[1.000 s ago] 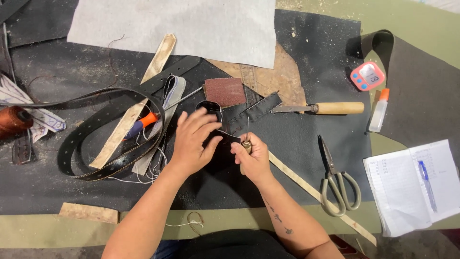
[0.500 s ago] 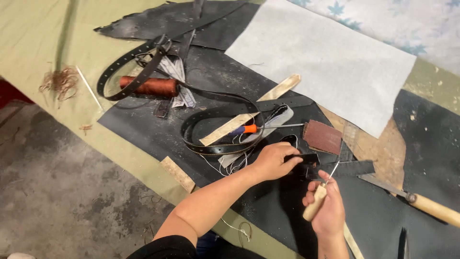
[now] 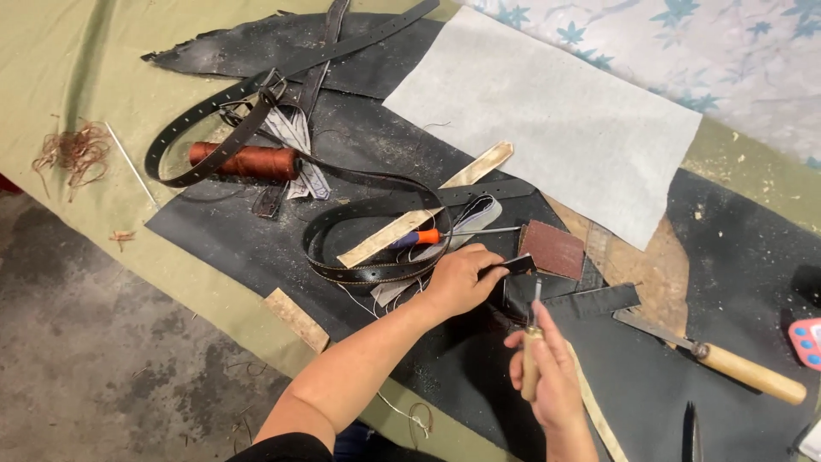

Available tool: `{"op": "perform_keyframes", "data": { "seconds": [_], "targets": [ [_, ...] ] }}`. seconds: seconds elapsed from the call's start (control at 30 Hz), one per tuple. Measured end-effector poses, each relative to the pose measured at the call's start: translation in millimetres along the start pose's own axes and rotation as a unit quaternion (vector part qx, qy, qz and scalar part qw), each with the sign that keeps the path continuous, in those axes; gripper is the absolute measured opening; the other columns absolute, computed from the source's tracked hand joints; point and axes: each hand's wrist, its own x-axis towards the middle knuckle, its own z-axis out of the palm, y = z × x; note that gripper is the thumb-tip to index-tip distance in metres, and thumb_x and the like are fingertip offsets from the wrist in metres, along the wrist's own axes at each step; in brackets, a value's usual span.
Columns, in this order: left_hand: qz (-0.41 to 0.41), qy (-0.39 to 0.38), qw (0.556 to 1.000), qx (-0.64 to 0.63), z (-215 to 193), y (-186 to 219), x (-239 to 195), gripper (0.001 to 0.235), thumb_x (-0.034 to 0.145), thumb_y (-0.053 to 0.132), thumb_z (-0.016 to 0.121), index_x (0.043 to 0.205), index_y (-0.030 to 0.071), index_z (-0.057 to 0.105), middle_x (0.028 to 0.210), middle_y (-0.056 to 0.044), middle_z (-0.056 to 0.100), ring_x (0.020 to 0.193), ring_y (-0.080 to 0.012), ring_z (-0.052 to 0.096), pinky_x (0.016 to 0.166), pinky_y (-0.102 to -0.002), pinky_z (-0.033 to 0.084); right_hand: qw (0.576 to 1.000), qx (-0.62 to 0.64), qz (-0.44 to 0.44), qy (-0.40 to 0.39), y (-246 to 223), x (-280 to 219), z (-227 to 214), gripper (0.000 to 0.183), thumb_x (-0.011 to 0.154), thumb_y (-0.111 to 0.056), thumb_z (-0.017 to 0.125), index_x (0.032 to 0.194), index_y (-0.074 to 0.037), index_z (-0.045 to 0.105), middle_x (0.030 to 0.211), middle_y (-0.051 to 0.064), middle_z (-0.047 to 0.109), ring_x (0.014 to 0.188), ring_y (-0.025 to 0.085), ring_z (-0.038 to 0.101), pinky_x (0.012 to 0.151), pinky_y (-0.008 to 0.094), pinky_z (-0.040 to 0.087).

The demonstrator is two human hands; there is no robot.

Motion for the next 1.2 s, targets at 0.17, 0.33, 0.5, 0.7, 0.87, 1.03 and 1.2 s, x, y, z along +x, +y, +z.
{"op": "perform_keyframes", "data": {
  "seconds": [0.17, 0.33, 0.5, 0.7, 0.87, 1.03, 1.2],
  "targets": [
    [-0.008, -0.002, 0.999, -0.050, -4.5, 3.0, -0.3, 0.020, 0.098, 0.026, 0.061, 0.103, 0.015, 0.076, 0.092, 0.003, 0.069, 0.084, -0.0198, 0.068, 0.072, -0.036, 0.052, 0.987, -0.158, -0.026, 0.005, 1.6, -6.8, 13.2, 0.061, 0.098, -0.012, 0.045, 0.159, -0.014, 0.041, 0.105, 0.016, 0.066, 0.062, 0.019, 0.059, 0.051, 0.030, 0.049],
    [-0.007, -0.018, 0.997, -0.069, -4.6, 4.8, -0.9, 0.025, 0.098, 0.018, 0.055, 0.106, 0.009, 0.077, 0.095, 0.001, 0.071, 0.087, -0.0206, 0.070, 0.075, -0.035, 0.053, 0.980, -0.176, -0.088, -0.004, 14.4, -3.4, 2.8, 0.058, 0.100, -0.013, 0.048, 0.157, -0.010, 0.042, 0.109, 0.015, 0.069, 0.065, 0.013, 0.060, 0.055, 0.026, 0.051],
    [-0.037, -0.057, 0.994, -0.083, -1.3, 1.4, 2.7, 0.024, 0.096, 0.020, 0.059, 0.106, 0.012, 0.079, 0.091, 0.000, 0.075, 0.083, -0.0210, 0.072, 0.076, -0.035, 0.054, 0.974, -0.173, -0.145, -0.017, 15.4, -5.7, 1.7, 0.054, 0.100, -0.010, 0.049, 0.154, -0.004, 0.044, 0.107, 0.017, 0.073, 0.065, 0.013, 0.062, 0.059, 0.026, 0.055],
    [-0.143, -0.131, 0.979, -0.058, -11.9, 4.9, 9.7, 0.030, 0.090, 0.027, 0.060, 0.110, 0.015, 0.080, 0.115, -0.004, 0.079, 0.107, -0.0207, 0.074, 0.096, -0.033, 0.054, 0.967, -0.226, -0.118, -0.001, 6.8, -5.8, 12.7, 0.050, 0.099, -0.017, 0.052, 0.149, -0.007, 0.053, 0.105, 0.011, 0.075, 0.060, 0.011, 0.061, 0.055, 0.023, 0.053],
    [-0.135, -0.131, 0.981, -0.048, -0.4, -13.2, 13.2, 0.033, 0.088, 0.031, 0.059, 0.107, 0.018, 0.082, 0.113, -0.002, 0.080, 0.110, -0.0186, 0.074, 0.096, -0.031, 0.053, 0.959, -0.276, -0.033, 0.047, -2.4, 0.7, 17.4, 0.051, 0.096, -0.022, 0.055, 0.147, -0.013, 0.058, 0.099, 0.004, 0.077, 0.057, 0.010, 0.060, 0.054, 0.024, 0.051],
    [-0.140, -0.134, 0.969, -0.152, -9.2, 0.6, 15.1, 0.028, 0.096, 0.018, 0.062, 0.112, 0.003, 0.079, 0.111, -0.021, 0.077, 0.114, -0.0412, 0.068, 0.098, -0.049, 0.055, 0.966, -0.223, -0.127, 0.008, 20.7, 10.1, -1.9, 0.045, 0.099, -0.013, 0.055, 0.142, -0.005, 0.058, 0.094, 0.018, 0.079, 0.057, 0.016, 0.069, 0.047, 0.025, 0.057],
    [-0.175, -0.126, 0.959, -0.186, -10.5, 8.7, 13.2, 0.029, 0.099, 0.018, 0.059, 0.116, 0.006, 0.079, 0.114, -0.015, 0.078, 0.114, -0.0337, 0.069, 0.101, -0.046, 0.053, 0.971, -0.193, -0.141, -0.006, 16.6, 6.1, -2.2, 0.044, 0.099, -0.011, 0.056, 0.143, -0.007, 0.059, 0.093, 0.016, 0.078, 0.056, 0.014, 0.068, 0.046, 0.023, 0.056]
  ]
}}
